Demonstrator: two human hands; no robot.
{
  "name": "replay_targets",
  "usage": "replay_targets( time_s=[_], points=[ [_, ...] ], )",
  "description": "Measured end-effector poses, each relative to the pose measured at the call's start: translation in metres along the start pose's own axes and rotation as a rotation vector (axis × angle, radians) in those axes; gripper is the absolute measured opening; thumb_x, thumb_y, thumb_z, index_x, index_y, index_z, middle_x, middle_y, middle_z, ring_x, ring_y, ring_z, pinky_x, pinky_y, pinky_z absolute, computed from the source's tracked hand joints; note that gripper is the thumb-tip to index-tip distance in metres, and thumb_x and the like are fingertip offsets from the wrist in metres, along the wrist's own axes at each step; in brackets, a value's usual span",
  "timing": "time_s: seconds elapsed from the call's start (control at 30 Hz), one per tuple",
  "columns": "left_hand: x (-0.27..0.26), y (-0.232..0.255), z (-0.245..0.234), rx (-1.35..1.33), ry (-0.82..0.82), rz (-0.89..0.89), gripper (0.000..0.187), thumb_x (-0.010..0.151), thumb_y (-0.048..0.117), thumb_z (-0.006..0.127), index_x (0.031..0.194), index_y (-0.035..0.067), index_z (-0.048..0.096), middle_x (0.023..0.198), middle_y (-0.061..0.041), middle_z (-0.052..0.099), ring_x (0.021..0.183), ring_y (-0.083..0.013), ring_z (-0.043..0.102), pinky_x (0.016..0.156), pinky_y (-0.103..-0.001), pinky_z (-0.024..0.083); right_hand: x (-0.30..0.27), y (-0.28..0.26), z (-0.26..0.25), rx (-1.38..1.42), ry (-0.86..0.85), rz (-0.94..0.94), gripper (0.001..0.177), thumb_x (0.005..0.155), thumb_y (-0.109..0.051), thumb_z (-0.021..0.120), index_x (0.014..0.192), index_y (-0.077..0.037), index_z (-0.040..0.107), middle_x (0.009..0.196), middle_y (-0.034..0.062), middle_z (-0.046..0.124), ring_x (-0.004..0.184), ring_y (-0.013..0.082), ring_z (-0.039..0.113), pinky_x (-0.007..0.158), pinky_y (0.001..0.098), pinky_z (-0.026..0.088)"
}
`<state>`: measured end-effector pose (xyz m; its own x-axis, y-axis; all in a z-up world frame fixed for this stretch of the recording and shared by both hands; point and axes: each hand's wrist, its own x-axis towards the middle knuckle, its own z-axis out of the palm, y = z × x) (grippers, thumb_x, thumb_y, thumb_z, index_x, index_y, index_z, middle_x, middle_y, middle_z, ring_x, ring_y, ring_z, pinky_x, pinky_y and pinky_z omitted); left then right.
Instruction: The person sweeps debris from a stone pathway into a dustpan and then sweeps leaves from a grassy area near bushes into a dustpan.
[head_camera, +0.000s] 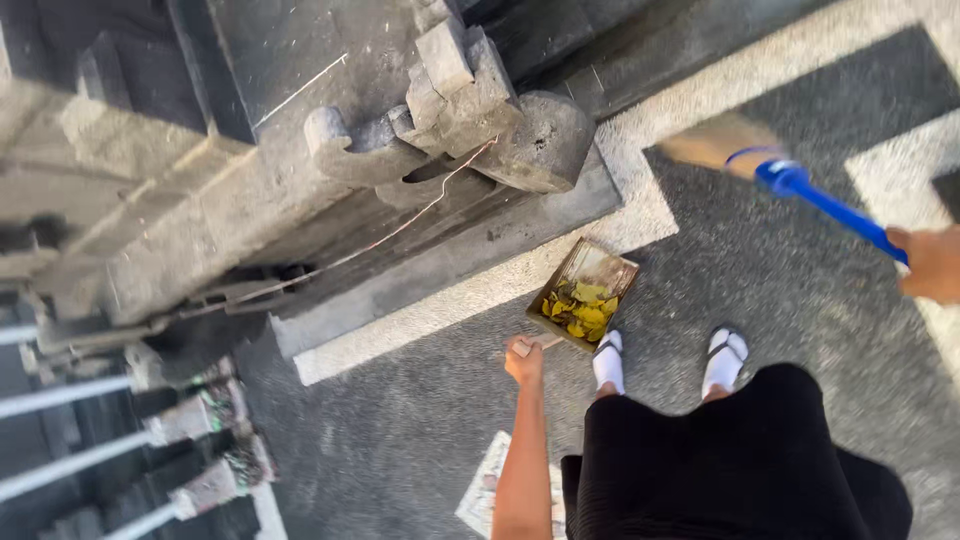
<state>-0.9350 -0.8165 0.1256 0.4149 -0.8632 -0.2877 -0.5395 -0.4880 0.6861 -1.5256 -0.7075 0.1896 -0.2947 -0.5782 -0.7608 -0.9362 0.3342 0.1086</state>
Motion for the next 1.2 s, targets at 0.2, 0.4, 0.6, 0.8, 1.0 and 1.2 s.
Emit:
replay_targets(
  time_s=[0.2, 0.4, 0.6, 0.8, 1.0, 1.2],
  points=[
    [0.055, -0.006, -0.016, 0.090, -0.094, 0.054, 0.019, 0.068, 0.010, 0.079, 0.083, 0.014, 0.068, 0.087, -0.006, 0.075, 0.082, -0.0226, 0.073, 0.079, -0.038, 0.057, -0.047, -0.199, 0.075, 0.406, 0.077, 0.009, 0.059, 0.079, -0.022, 0.071, 0.126, 0.011, 0.057, 0.109, 0.0363, 0.073, 0.106, 0.0473, 0.072, 0.096, 0.0494, 0.058],
    [0.080, -0.019, -0.025, 0.137, -0.136, 0.133, 0.019, 0.069, 0.010, 0.077, 0.082, 0.014, 0.065, 0.082, -0.008, 0.073, 0.076, -0.0261, 0.072, 0.074, -0.041, 0.057, -0.177, -0.195, 0.125, 0.454, -0.279, -0.088, 0.073, 0.076, -0.013, 0.067, 0.147, -0.023, 0.051, 0.100, 0.0149, 0.078, 0.093, 0.0286, 0.075, 0.084, 0.0399, 0.062],
    [0.094, -0.039, -0.051, 0.055, -0.116, 0.158, 0.021, 0.067, 0.004, 0.077, 0.082, 0.016, 0.068, 0.080, -0.006, 0.072, 0.074, -0.0226, 0.071, 0.070, -0.040, 0.057, -0.181, -0.174, 0.121, 0.410, -0.101, 0.227, 0.078, 0.081, -0.009, 0.069, 0.153, -0.030, 0.048, 0.090, 0.0146, 0.080, 0.075, 0.0298, 0.080, 0.073, 0.0414, 0.065],
    [0.118, -0.061, -0.067, 0.019, -0.169, 0.099, 0.020, 0.070, 0.003, 0.076, 0.080, 0.013, 0.063, 0.078, -0.004, 0.070, 0.070, -0.0200, 0.069, 0.067, -0.039, 0.058, -0.142, -0.385, 0.123, 0.493, 0.012, 0.071, 0.042, 0.087, -0.011, 0.058, 0.122, 0.010, 0.051, 0.104, 0.0346, 0.072, 0.099, 0.0439, 0.076, 0.089, 0.0505, 0.060],
    [0.137, -0.083, -0.098, 0.047, -0.181, 0.163, 0.022, 0.070, 0.004, 0.079, 0.083, 0.015, 0.064, 0.078, -0.008, 0.070, 0.071, -0.0218, 0.067, 0.068, -0.040, 0.056, -0.269, -0.342, 0.145, 0.640, -0.350, 0.052, 0.086, 0.085, -0.002, 0.060, 0.160, -0.034, 0.035, 0.090, 0.0132, 0.078, 0.077, 0.0234, 0.079, 0.075, 0.0388, 0.065],
    [0.169, -0.106, -0.149, 0.030, -0.252, 0.071, 0.022, 0.072, 0.003, 0.073, 0.085, 0.017, 0.063, 0.083, -0.003, 0.067, 0.073, -0.0190, 0.066, 0.066, -0.038, 0.055, -0.235, -0.330, 0.176, 0.627, -0.120, 0.301, 0.076, 0.078, -0.011, 0.075, 0.148, -0.019, 0.047, 0.091, 0.0176, 0.078, 0.079, 0.0312, 0.077, 0.070, 0.0426, 0.065]
  ],
)
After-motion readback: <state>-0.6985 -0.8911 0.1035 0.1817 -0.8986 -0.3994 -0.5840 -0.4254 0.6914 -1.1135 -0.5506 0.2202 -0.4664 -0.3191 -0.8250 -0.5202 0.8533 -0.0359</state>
